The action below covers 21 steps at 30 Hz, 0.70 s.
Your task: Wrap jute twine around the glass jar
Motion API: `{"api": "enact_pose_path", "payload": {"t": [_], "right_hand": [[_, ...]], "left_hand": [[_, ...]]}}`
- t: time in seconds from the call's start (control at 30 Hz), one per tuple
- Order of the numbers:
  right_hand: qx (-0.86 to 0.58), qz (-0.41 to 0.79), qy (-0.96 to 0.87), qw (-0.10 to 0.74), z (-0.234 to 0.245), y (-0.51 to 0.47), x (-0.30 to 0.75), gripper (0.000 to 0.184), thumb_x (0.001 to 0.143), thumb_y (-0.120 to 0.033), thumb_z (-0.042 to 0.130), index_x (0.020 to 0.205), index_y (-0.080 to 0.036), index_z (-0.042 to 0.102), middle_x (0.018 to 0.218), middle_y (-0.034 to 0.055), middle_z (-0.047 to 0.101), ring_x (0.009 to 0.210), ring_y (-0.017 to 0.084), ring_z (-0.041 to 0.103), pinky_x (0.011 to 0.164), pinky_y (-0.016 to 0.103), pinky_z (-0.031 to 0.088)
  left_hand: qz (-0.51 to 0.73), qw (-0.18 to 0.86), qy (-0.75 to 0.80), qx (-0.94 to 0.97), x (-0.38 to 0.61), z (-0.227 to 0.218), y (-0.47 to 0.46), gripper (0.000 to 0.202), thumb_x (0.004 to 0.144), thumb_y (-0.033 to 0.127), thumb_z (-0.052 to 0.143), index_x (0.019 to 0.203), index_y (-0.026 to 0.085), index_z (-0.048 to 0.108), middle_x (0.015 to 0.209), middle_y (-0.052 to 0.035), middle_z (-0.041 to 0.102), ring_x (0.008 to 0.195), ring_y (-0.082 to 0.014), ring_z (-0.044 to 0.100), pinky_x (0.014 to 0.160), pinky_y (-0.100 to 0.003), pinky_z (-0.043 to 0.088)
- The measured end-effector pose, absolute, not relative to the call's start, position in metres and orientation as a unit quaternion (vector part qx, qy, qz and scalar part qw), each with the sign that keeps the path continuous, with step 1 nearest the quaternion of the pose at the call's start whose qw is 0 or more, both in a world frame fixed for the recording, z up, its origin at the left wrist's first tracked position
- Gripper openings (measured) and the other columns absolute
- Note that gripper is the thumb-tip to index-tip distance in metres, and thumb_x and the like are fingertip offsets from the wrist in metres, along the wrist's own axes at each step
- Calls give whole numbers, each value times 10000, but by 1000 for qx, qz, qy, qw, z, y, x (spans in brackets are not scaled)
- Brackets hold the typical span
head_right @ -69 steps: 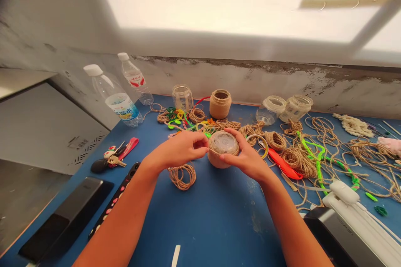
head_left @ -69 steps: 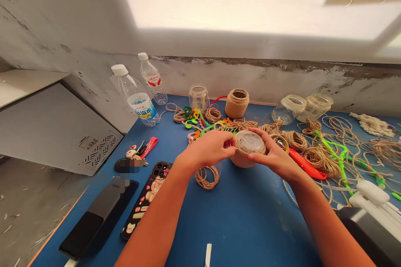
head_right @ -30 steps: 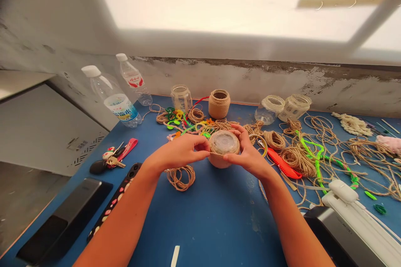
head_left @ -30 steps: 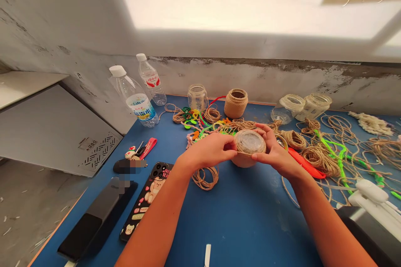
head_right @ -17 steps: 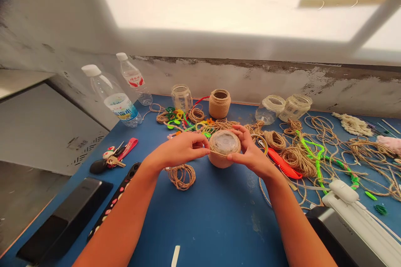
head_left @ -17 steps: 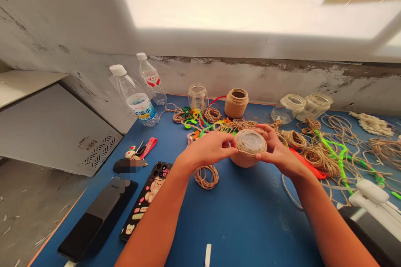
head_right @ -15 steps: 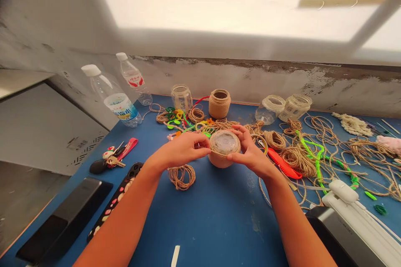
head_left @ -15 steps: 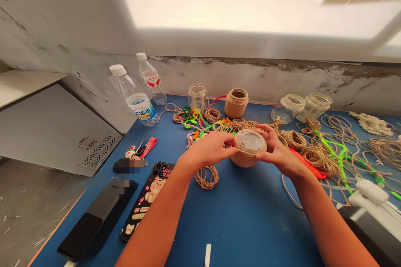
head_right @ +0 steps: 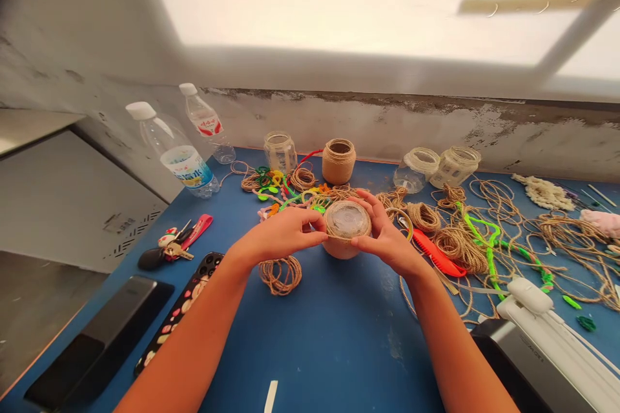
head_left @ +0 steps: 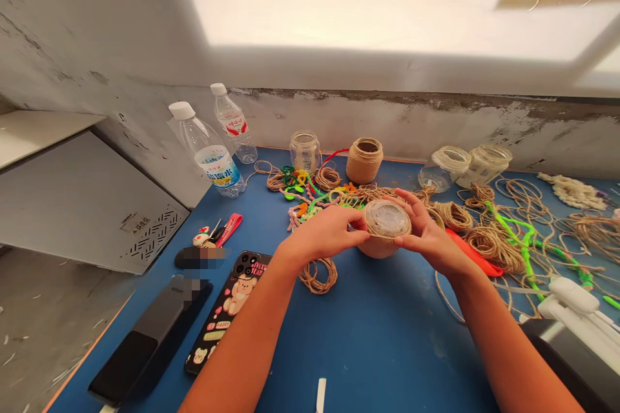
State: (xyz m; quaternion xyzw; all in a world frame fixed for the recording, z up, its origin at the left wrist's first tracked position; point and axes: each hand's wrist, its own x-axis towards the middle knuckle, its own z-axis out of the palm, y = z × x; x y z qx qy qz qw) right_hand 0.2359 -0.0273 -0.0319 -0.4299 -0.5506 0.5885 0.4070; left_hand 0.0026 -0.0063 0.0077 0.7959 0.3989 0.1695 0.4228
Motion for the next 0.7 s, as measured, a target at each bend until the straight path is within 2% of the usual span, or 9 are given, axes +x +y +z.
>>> {"api": "enact_pose_path", "payload": {"t": [0.2,0.43,0.53,0.7], "right_hand": [[-462,549,-574,395,-27,-30,229,865,711,-338,803,1422,-334,311,1488,88,442,1356,308,463,1138,488,352],[-504,520,-581,371,-24,-32,228,849,711,-346,791,1424,-350,329,1479,64,441,1366,303,446,1150,472,334],[-508,525,-574,370,-22,-33,227,848,708,-353,801,1417,-361,334,1441,61,475,1329,296,488,1127,463,369],[-494,525,-578,383,-23,-33,228,824,713,-322,805,1391,-358,338,1405,66,503,1283,286,528,1111,471,381]], "left_hand": [[173,418,396,799,2,8,-6,146,845,288,563,776,195,652,777,34,665,701,-131,570,633,-237,390],[170,405,430,789,-2,17,-7,156,845,318,566,779,196,636,708,39,610,637,-127,526,577,-243,372],[189,407,429,784,-1,15,-7,142,850,304,560,776,201,625,756,35,633,685,-133,556,619,-246,399],[238,380,423,788,5,5,-4,87,834,246,569,806,200,637,929,1,638,882,-164,597,772,-263,452]]}}
